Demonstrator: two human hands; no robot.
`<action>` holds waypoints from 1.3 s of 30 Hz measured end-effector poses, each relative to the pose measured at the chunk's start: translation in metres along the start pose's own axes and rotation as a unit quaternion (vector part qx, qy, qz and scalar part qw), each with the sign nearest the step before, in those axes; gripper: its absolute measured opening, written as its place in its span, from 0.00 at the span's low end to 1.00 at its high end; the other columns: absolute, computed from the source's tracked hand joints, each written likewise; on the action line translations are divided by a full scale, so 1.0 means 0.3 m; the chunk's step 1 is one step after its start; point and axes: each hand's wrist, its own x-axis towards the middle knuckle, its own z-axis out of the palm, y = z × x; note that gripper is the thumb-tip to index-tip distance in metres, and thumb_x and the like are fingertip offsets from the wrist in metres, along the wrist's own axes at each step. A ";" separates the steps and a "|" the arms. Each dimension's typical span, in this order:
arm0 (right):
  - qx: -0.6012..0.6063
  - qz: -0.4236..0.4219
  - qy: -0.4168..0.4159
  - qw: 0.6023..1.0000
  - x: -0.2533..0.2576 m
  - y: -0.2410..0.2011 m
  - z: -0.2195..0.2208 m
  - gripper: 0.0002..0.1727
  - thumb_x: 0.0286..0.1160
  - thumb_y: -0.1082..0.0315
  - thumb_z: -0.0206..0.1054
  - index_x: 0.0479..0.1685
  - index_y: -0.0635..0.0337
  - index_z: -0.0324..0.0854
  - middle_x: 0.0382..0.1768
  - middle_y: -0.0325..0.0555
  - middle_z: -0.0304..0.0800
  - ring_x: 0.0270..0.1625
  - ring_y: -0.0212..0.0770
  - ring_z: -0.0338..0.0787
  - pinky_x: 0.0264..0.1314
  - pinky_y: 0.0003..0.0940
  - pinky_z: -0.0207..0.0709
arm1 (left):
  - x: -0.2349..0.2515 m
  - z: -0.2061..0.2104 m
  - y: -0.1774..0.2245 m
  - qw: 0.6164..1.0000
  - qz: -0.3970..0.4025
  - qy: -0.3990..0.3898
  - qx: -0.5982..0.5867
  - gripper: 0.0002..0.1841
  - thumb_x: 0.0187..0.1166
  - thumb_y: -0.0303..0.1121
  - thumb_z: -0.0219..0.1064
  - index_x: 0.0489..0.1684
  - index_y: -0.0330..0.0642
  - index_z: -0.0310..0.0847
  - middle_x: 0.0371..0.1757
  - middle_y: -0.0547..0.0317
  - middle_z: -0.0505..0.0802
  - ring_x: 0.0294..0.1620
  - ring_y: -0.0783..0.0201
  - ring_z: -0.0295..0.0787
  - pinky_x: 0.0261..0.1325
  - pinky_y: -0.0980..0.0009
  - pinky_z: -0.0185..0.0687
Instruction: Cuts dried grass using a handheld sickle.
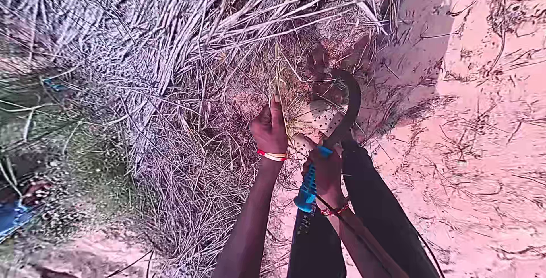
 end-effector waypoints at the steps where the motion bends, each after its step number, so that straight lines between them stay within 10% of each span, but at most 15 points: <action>1: 0.008 0.001 0.004 1.000 0.001 -0.014 0.005 0.07 0.80 0.79 0.56 0.52 0.69 0.70 0.14 0.39 0.75 0.13 0.31 0.80 0.17 0.25 0.80 | 0.004 -0.002 0.013 1.000 0.011 -0.001 0.000 0.26 0.91 0.44 0.57 0.11 0.51 0.66 0.08 0.78 0.66 0.08 0.82 0.61 0.15 0.79 0.61; 6: -0.019 -0.016 0.004 1.000 0.019 -0.068 0.034 0.10 0.77 0.77 0.62 0.53 0.71 0.71 0.20 0.42 0.78 0.14 0.32 0.80 0.18 0.28 0.81 | 0.085 -0.058 0.084 0.953 -0.038 -0.193 0.231 0.26 0.94 0.40 0.54 0.26 0.27 0.81 0.19 0.49 0.80 0.24 0.56 0.79 0.37 0.54 0.77; 9: -0.095 -0.029 -0.046 0.994 0.023 -0.125 0.025 0.17 0.76 0.73 0.65 0.60 0.72 0.72 0.28 0.46 0.80 0.20 0.35 0.83 0.25 0.31 0.83 | 0.200 -0.027 0.088 0.891 -0.186 -0.318 0.265 0.19 0.95 0.34 0.52 0.56 0.26 0.85 0.46 0.37 0.92 0.45 0.51 0.89 0.58 0.52 0.82; 11: -0.178 -0.034 -0.087 0.980 0.036 -0.174 0.012 0.19 0.77 0.70 0.65 0.64 0.69 0.73 0.31 0.48 0.83 0.25 0.38 0.87 0.32 0.36 0.85 | 0.247 0.043 0.073 0.889 -0.222 -0.316 0.246 0.18 0.93 0.30 0.54 0.76 0.35 0.76 0.53 0.38 0.91 0.43 0.54 0.89 0.50 0.58 0.84; 15: -0.340 -0.099 -0.100 0.930 0.054 -0.152 -0.033 0.20 0.77 0.66 0.66 0.64 0.68 0.77 0.33 0.53 0.88 0.33 0.46 0.89 0.42 0.45 0.83 | 0.124 0.137 0.009 0.842 -0.167 -0.301 0.415 0.23 0.96 0.45 0.48 0.70 0.40 0.83 0.60 0.32 0.92 0.65 0.35 0.89 0.69 0.35 0.77; 21: -0.364 -0.160 -0.110 0.911 0.312 -0.240 0.015 0.27 0.81 0.65 0.67 0.75 0.68 0.70 0.39 0.66 0.86 0.36 0.60 0.88 0.38 0.58 0.81 | -0.023 0.249 -0.032 0.854 -0.162 -0.265 0.416 0.22 0.92 0.44 0.55 0.75 0.41 0.80 0.60 0.34 0.93 0.66 0.36 0.89 0.68 0.39 0.81; 28: -0.377 -0.212 -0.134 0.892 0.405 -0.224 -0.142 0.27 0.74 0.69 0.65 0.74 0.65 0.73 0.34 0.56 0.85 0.23 0.45 0.85 0.27 0.44 0.82 | -0.042 0.304 -0.008 0.867 -0.166 -0.285 0.375 0.23 0.95 0.43 0.48 0.79 0.43 0.77 0.59 0.36 0.94 0.65 0.37 0.90 0.67 0.39 0.80; 36: -0.652 -0.183 -0.102 0.729 0.527 -0.396 -0.011 0.27 0.81 0.68 0.64 0.77 0.70 0.68 0.62 0.73 0.84 0.67 0.71 0.85 0.65 0.68 0.76 | -0.043 0.249 -0.022 0.877 -0.120 -0.274 0.376 0.23 0.95 0.43 0.48 0.80 0.44 0.75 0.57 0.34 0.93 0.63 0.35 0.90 0.63 0.37 0.82; 39: -0.674 -0.178 -0.087 0.712 0.526 -0.428 0.016 0.29 0.78 0.66 0.67 0.74 0.75 0.67 0.63 0.74 0.83 0.67 0.71 0.85 0.64 0.69 0.77 | 0.062 0.125 -0.010 0.826 -0.071 -0.303 0.469 0.22 0.93 0.40 0.51 0.81 0.45 0.75 0.58 0.33 0.93 0.64 0.32 0.90 0.63 0.34 0.81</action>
